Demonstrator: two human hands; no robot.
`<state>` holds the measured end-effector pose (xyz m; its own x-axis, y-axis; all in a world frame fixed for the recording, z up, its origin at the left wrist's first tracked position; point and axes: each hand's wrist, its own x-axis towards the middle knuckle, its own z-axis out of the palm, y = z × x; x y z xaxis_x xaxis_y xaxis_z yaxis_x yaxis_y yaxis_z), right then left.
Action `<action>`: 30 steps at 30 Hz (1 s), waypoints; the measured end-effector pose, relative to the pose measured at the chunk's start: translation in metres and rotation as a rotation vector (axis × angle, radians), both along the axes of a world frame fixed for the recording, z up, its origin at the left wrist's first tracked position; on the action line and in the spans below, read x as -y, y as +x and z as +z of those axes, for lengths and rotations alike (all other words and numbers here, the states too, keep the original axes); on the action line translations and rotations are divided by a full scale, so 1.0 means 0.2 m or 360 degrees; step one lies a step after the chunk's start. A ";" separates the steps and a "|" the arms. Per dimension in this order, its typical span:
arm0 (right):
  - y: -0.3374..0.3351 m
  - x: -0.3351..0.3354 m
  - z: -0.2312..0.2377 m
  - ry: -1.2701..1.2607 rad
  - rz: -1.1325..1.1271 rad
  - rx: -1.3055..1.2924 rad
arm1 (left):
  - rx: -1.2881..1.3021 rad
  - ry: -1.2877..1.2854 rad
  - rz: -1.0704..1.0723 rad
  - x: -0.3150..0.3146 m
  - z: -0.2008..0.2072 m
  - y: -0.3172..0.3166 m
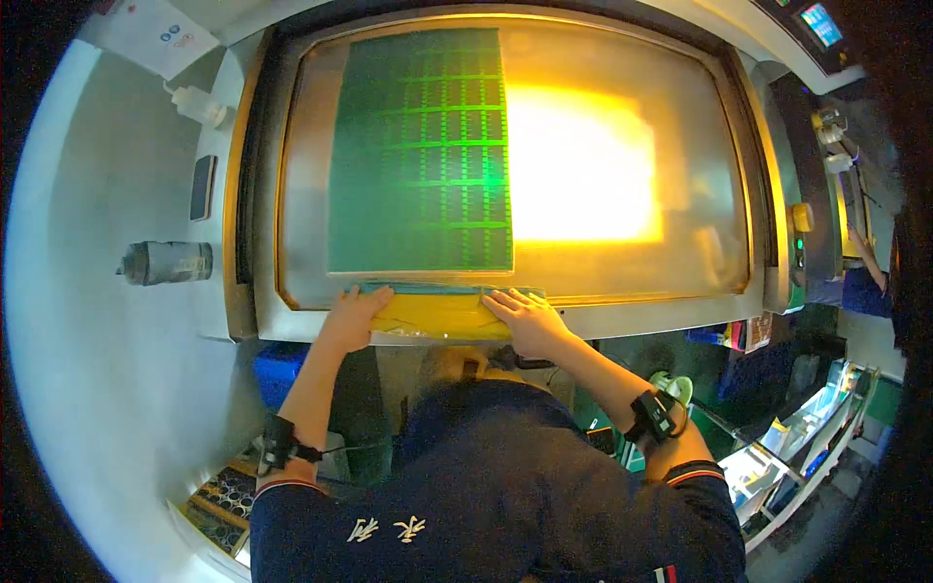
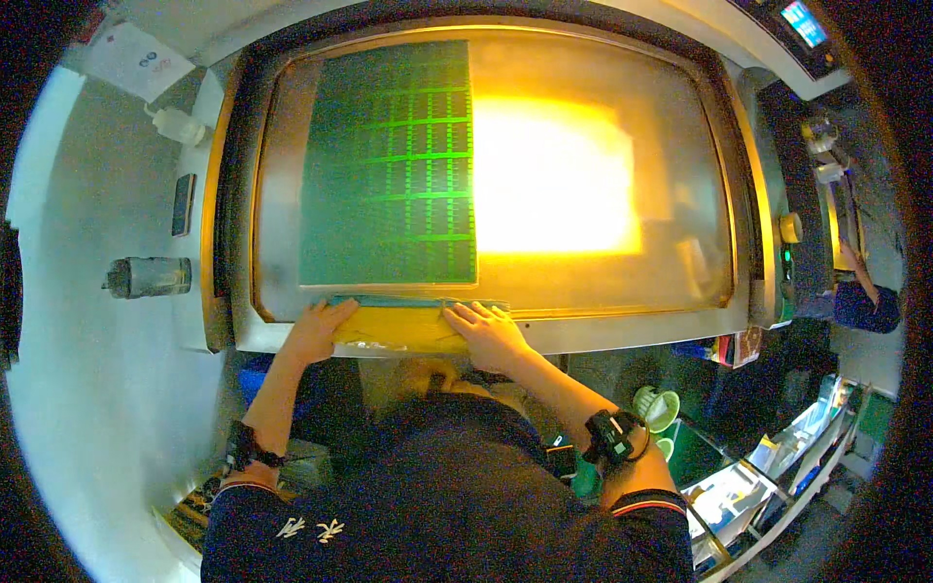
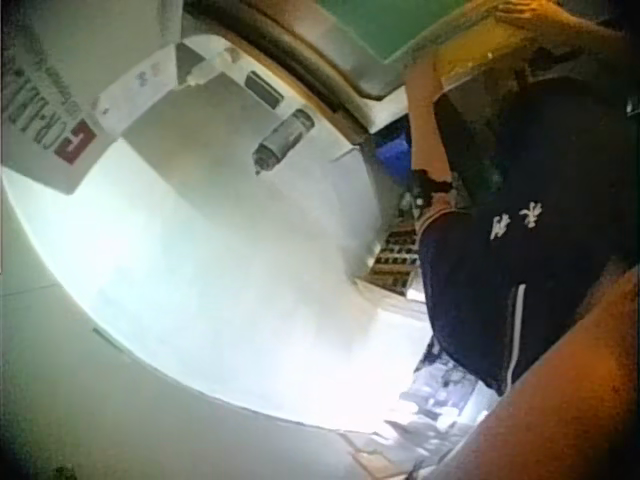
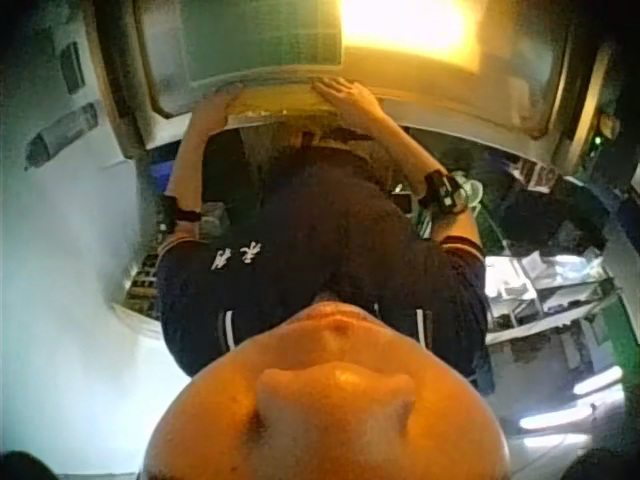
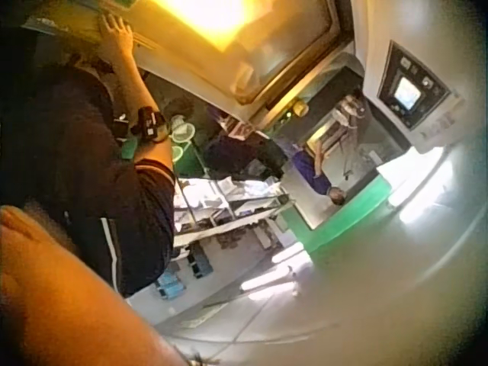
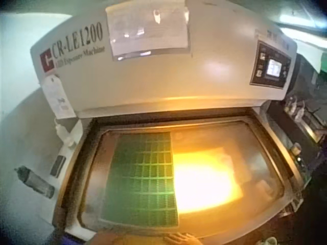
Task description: Operator places green circuit board panels into an LED exposure machine, aligns them, and removes them after processing.
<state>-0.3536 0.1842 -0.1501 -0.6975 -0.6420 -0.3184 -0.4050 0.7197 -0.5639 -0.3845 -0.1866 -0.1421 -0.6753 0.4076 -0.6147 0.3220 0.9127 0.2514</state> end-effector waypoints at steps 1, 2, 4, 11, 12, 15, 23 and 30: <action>0.03 -0.04 0.01 0.0082 -0.0012 -0.0050 | -0.0007 -0.0014 -0.0018 -0.04 -0.04 0.04; 0.03 -0.07 0.00 0.0156 -0.0024 -0.0100 | -0.0112 -0.0016 -0.0062 -0.08 -0.09 0.10; -0.03 -0.21 -0.08 0.0229 -0.0017 -0.0273 | -0.0280 0.0004 -0.0084 -0.24 -0.12 0.06; -1.34 -0.35 -0.16 0.0031 -0.0044 -0.0337 | -0.0316 0.0287 0.0216 -0.30 -0.28 -1.26; -1.58 -0.36 -0.09 0.0151 -0.0127 -0.0042 | -0.0276 0.0265 0.0170 -0.37 -0.24 -1.49; -2.17 -0.40 -0.24 0.0360 -0.0123 -0.0510 | -0.0382 0.0210 0.0139 -0.50 -0.27 -2.12; -3.15 -0.45 -0.40 0.0594 -0.0302 -0.0837 | -0.0946 0.0171 -0.0021 -0.58 -0.47 -3.15; -2.72 -0.39 -0.45 0.0496 -0.0251 -0.1024 | -0.1162 0.0040 -0.0102 -0.52 -0.40 -2.66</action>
<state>-0.8976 0.2620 -0.2392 -0.8846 -0.4651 0.0340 -0.4656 0.8849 -0.0088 -0.9161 -0.0827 -0.2222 -0.8836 0.4682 -0.0071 0.4682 0.8832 -0.0274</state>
